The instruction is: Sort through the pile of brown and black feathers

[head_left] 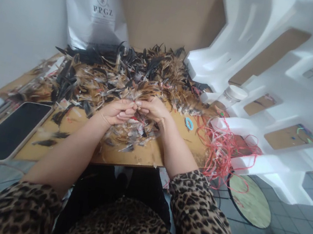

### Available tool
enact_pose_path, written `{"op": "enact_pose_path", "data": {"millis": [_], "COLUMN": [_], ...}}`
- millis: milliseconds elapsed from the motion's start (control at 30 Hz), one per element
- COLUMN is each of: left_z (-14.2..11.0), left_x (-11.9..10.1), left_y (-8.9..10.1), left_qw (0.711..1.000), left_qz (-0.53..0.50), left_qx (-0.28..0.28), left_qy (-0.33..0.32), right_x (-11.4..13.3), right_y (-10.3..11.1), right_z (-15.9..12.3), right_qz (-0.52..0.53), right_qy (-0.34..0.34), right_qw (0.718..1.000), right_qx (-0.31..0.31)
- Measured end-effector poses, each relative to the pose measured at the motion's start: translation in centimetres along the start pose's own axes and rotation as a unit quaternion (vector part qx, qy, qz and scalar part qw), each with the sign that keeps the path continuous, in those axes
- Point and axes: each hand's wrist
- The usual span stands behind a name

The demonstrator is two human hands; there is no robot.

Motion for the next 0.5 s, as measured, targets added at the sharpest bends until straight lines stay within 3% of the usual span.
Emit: {"op": "enact_pose_path", "data": {"millis": [267, 367, 500], "left_z": [0.2, 0.3, 0.2], "left_x": [-0.3, -0.6, -0.8], "left_y": [-0.1, -0.1, 0.2], "left_qw": [0.999, 0.991, 0.960], "left_qz": [0.019, 0.093, 0.237], "left_qx": [-0.035, -0.083, -0.128], "left_qy": [-0.006, -0.043, -0.069], "right_x": [0.1, 0.1, 0.2], "right_y": [0.5, 1.3, 1.9], "right_z": [0.0, 0.0, -0.1], "right_qz": [-0.033, -0.054, -0.114], "right_qy": [0.021, 0.015, 0.009], "right_qw": [0.998, 0.996, 0.990], "right_qx": [-0.045, -0.063, -0.082]}}
Point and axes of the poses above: each hand's wrist, its own z-axis towards the middle knuckle, its own y-axis out of the back of the hand, x = y × z, and after that the axes turned 6 degrees about -z, right-handed
